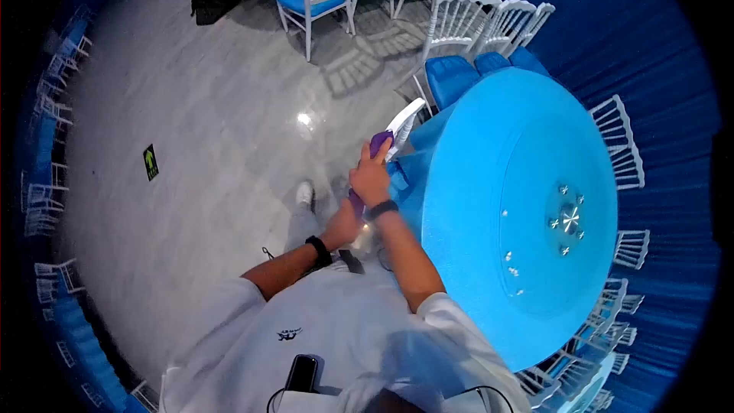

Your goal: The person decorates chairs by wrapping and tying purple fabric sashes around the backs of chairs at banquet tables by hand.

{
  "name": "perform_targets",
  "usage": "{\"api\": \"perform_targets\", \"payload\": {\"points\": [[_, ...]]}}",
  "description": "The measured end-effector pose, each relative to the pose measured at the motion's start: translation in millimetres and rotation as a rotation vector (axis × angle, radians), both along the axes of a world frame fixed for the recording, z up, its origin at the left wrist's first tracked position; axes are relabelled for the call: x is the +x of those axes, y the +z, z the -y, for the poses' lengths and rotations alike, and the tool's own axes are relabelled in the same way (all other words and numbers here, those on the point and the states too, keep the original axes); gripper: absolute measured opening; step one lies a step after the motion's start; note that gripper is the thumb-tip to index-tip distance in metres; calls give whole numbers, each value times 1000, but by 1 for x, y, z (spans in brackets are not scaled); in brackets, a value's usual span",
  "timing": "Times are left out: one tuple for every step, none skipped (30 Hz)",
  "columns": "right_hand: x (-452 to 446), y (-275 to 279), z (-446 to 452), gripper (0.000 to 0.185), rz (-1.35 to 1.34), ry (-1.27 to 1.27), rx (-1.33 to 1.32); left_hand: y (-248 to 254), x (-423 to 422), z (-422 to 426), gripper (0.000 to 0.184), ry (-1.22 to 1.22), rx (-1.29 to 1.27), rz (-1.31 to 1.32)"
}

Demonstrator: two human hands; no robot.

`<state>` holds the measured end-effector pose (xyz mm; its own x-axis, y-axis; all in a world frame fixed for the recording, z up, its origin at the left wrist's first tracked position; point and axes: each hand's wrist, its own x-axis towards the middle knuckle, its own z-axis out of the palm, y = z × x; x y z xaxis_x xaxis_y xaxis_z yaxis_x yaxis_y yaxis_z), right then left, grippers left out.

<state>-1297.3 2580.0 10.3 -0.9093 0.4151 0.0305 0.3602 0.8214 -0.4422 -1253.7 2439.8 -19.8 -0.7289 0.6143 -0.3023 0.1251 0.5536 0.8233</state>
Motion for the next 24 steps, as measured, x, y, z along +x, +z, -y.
{"api": "perform_targets", "payload": {"points": [[-4, 3, -5, 74, 59, 7, 10, 14, -10, -8, 49, 9, -49, 62], [-12, 6, -9, 74, 113, 4, 16, 28, -19, -13, 49, 16, -39, 62], [-21, 7, -10, 74, 169, -1, 17, 42, -26, -18, 49, 27, 79, 20], [-29, 19, -20, 72, 233, 22, -15, 47, -31, -21, 49, 43, 194, -18], [-40, 20, -31, 70, 248, 7, -43, 25, -36, -23, 51, 83, 196, -14], [-49, 21, -42, 68, 269, 1, -70, 6, -35, -27, 52, 100, 211, -44], [-59, 30, -53, 64, 370, 11, -131, -4, -35, -27, 54, 123, 225, -79], [-67, 14, -65, 66, 343, 15, -89, 7, -33, -24, 55, 78, 58, 20], [-73, 30, -61, 62, 440, -31, -42, 0, -31, -21, 55, 123, 65, 20], [-77, 16, -65, 65, 407, -26, -12, -14, -24, -17, 57, 73, 75, -23], [-75, -6, -68, 64, 334, -22, 52, -22, -17, -13, 59, 20, 84, -60], [-74, -28, -70, 63, 363, 79, 290, -9, -13, -9, 58, -4, 12, 9], [-64, 6, -49, 60, 302, -33, 65, -4, -15, -3, 58, 24, 23, 28], [-52, 1, -39, 60, 183, -24, 40, -1, -18, 2, 56, -44, 33, 79], [-39, -4, -32, 59, 71, -19, 17, 2, -19, 6, 54, -119, 49, 135], [-27, -2, -18, 60, 74, -18, 53, 9, -22, 11, 42, -208, -3, 85], [-15, -1, -2, 62, 76, -22, 88, 15, -27, 19, 42, -204, 23, 120], [-1, -6, 11, 63, 9, 3, 85, 29, -40, 32, 37, -339, 83, 121], [15, -11, 23, 66, -24, 13, 109, 36, -54, 43, 33, -478, 141, 109], [30, -14, 35, 70, 119, -7, 72, 34, -67, 51, 29, -606, 131, 176], [37, 4, 51, 74, 281, -44, 63, 12, -75, 57, 30, -682, 101, 155], [45, 4, 59, 75, 351, -55, 91, 7, -83, 71, 28, -638, 132, 185], [50, 7, 64, 76, 448, -74, 78, 2, -92, 86, 26, -593, 157, 214], [48, 22, 71, 71, 551, -50, 122, -18, -103, 94, 27, -647, 69, 270]]}}
